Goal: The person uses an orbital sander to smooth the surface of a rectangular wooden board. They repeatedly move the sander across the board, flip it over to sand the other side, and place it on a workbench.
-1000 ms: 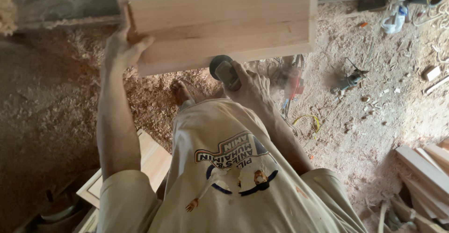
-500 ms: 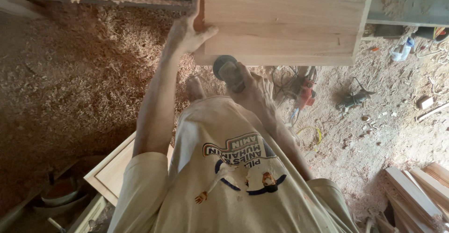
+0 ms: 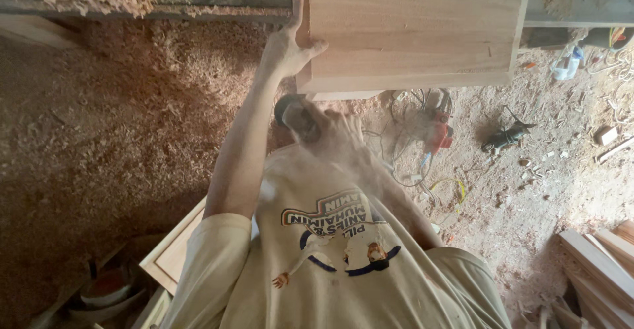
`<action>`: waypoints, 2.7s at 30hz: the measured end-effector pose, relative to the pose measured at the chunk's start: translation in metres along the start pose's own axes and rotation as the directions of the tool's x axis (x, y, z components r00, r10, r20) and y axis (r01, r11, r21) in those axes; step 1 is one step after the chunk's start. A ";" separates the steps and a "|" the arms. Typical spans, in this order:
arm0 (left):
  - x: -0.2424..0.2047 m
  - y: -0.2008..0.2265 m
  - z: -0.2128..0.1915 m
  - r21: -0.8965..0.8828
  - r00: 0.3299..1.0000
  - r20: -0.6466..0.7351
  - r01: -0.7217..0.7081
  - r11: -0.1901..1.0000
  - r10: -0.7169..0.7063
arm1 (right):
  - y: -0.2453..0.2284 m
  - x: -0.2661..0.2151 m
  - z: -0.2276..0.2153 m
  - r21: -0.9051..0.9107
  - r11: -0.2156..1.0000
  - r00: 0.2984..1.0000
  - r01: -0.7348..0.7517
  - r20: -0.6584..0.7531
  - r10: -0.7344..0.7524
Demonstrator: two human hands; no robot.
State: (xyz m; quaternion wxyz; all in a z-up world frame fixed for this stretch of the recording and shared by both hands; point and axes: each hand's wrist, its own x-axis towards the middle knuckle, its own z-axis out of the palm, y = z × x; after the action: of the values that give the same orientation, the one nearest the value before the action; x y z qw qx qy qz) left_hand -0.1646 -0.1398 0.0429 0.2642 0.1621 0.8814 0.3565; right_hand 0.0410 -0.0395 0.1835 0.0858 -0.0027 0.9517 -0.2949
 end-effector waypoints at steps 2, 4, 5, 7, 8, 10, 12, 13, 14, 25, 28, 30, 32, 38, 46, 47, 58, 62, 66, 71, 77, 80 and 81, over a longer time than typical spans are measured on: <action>0.000 -0.005 0.002 -0.070 0.981 -0.116 -0.164 0.984 0.156 | -0.007 -0.004 0.003 -0.011 1.000 1.000 0.011 0.008 -0.011; 0.004 -0.008 0.003 -0.033 0.999 -0.023 -0.045 0.998 0.044 | 0.002 -0.011 0.001 -0.156 0.987 0.999 0.044 0.036 -0.038; 0.005 -0.010 0.005 -0.009 1.000 0.023 0.012 1.000 -0.011 | 0.009 -0.016 0.000 -0.228 0.972 0.998 0.059 0.050 -0.049; 0.005 -0.012 0.009 -0.073 1.000 -0.002 0.030 0.997 -0.030 | 0.033 -0.022 -0.008 -0.080 0.988 0.991 -0.133 -0.039 0.130; 0.006 -0.012 0.011 -0.104 0.999 -0.014 0.036 0.994 -0.038 | 0.045 -0.025 -0.011 0.002 0.975 0.972 -0.223 -0.077 0.223; 0.003 -0.017 0.016 -0.099 0.968 -0.250 -0.027 0.995 0.001 | 0.063 -0.036 -0.012 -0.023 0.981 0.960 -0.192 -0.211 0.183; 0.003 -0.016 0.026 -0.197 0.877 -0.480 -0.078 0.977 -0.027 | 0.079 -0.047 -0.014 0.031 0.974 0.929 -0.225 -0.296 0.224; 0.004 -0.015 0.032 -0.300 0.812 -0.576 -0.105 0.948 -0.092 | 0.084 -0.054 -0.014 0.102 0.957 0.906 -0.273 -0.308 0.291; 0.005 -0.013 0.038 -0.416 0.841 -0.501 -0.026 0.909 -0.205 | 0.088 -0.060 -0.016 0.173 0.933 0.879 -0.317 -0.316 0.357; -0.047 -0.031 0.082 -0.736 0.850 -0.384 -0.045 0.675 -0.361 | 0.145 -0.121 -0.064 0.278 0.891 0.712 -0.360 -0.535 0.455; -0.098 -0.064 0.105 -0.924 0.754 -0.353 -0.188 0.332 -0.554 | 0.191 -0.150 -0.078 0.405 0.833 0.669 -0.378 -0.502 0.548; -0.144 -0.081 0.121 -0.899 0.656 -0.435 -0.274 0.342 -0.617 | 0.229 -0.177 -0.087 0.430 0.790 0.635 -0.437 -0.474 0.610; -0.194 -0.081 0.138 -0.850 0.608 -0.519 -0.294 0.436 -0.601 | 0.269 -0.203 -0.096 0.389 0.774 0.601 -0.500 -0.487 0.633; -0.269 0.021 0.227 -0.899 0.393 -0.436 -0.230 0.372 -0.810 | 0.378 -0.269 -0.121 0.419 0.696 0.583 -0.583 -0.380 0.718; -0.230 0.149 0.370 -0.964 0.731 -0.049 -0.212 -0.159 -0.681 | 0.437 -0.310 -0.133 0.439 0.732 0.582 -0.521 -0.445 0.681; -0.223 0.154 0.380 -0.957 0.786 -0.044 -0.211 -0.201 -0.617 | 0.440 -0.313 -0.135 0.441 0.734 0.581 -0.516 -0.449 0.678; -0.170 0.185 0.399 -0.999 0.970 -0.042 -0.042 0.006 -0.239 | 0.459 -0.354 -0.130 0.500 0.649 0.544 -0.573 -0.361 0.758; -0.177 0.182 0.391 -0.973 0.963 0.004 0.066 0.221 -0.270 | 0.463 -0.363 -0.124 0.405 0.709 0.572 -0.577 -0.419 0.705; -0.183 0.166 0.377 -0.982 0.960 0.090 0.130 0.138 -0.263 | 0.457 -0.354 -0.120 0.462 0.669 0.575 -0.583 -0.348 0.741; -0.201 0.112 0.332 -0.982 0.901 -0.108 -0.163 -0.097 -0.421 | 0.431 -0.343 -0.118 0.576 0.647 0.594 -0.498 -0.317 0.740; -0.230 0.032 0.226 -0.942 0.631 -0.317 -0.296 0.158 -0.708 | 0.408 -0.331 -0.112 0.501 0.737 0.639 -0.454 -0.393 0.661; -0.233 0.032 0.192 -0.856 0.672 -0.417 -0.062 0.514 -0.612 | 0.391 -0.331 -0.106 0.381 0.799 0.674 -0.465 -0.432 0.599; -0.230 0.036 0.178 -0.774 0.687 -0.439 0.037 0.632 -0.578 | 0.384 -0.328 -0.105 0.369 0.791 0.683 -0.488 -0.403 0.609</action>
State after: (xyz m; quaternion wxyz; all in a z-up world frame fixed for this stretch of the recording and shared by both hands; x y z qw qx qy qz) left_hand 0.1286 -0.1270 0.0413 0.0405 -0.2548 0.7184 0.6461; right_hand 0.3645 0.3545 0.1057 -0.0800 0.3711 0.8547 -0.3540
